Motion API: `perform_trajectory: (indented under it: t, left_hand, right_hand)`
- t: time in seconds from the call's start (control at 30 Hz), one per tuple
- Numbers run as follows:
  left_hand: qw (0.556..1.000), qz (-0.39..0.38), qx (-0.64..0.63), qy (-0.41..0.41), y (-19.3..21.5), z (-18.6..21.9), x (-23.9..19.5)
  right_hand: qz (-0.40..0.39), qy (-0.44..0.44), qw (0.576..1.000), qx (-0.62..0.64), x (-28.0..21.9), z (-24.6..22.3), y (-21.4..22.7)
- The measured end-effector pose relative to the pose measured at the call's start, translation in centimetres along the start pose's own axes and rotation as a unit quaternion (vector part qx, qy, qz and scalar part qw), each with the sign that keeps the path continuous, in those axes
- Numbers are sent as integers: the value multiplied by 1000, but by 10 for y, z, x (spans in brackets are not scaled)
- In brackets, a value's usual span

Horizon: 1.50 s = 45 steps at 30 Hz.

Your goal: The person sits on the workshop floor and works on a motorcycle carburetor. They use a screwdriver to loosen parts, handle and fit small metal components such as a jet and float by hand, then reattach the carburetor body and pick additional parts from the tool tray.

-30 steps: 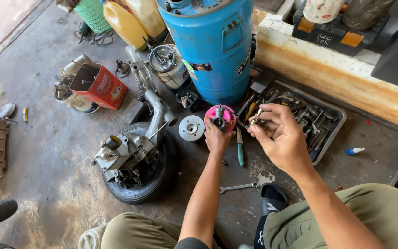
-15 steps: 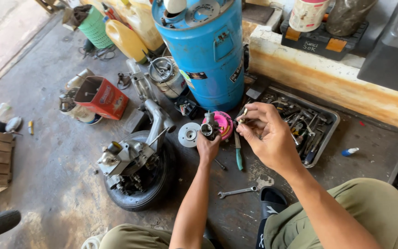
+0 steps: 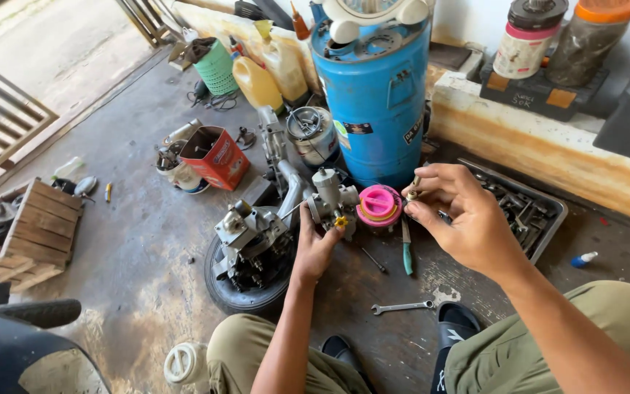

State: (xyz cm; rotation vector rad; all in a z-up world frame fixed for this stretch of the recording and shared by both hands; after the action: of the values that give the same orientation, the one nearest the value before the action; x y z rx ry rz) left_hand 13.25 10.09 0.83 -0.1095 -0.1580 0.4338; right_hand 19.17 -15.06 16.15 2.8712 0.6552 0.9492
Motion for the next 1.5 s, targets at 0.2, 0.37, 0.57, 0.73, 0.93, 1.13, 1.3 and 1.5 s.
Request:
perform_trajectory:
  t: [0.2,0.37,0.57,0.73,0.93,1.13,1.3,1.5]
  left_hand:
    - [990,-77,-94,-65,-7,60,-21]
    - [988,-96,16,-120,-10,109,-38]
    - [988,-80,32,-130,-14,119,-48]
    - [990,-90,-48,-99,-27,123,-53]
    - [990,-95,-21,-98,-34,118,-61]
    - [983,-102,62,-139,-40,118,-69]
    - [983,-141,5,-121,-41,96,-70]
    - [978,-135,2,-158,-38,95,-59]
  right_hand:
    - [-71,34,997,-15,9,-48,-12]
    - [-128,3,989,-74,13,-70,-16]
    - [-168,22,982,-88,17,-79,-21]
    - [-197,24,972,-129,19,-91,-26]
    - [-208,28,964,-163,22,-94,-25]
    - [-254,95,923,-271,20,-89,-35]
    - [-327,91,902,-267,25,-69,-46]
    - [-328,12,925,-190,42,-27,-47]
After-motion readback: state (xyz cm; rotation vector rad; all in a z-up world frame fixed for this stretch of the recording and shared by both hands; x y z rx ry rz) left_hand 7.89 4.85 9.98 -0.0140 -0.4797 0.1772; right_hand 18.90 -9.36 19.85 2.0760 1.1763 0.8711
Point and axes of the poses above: each hand's wrist, its own x-axis towards the middle knuckle, its own y-axis out of the back of the hand, z = x × y, the point moved 10 cm from there along x, towards the middle knuckle, and after that the axes turned 4 degrees about -x, right-handed, at the moved point
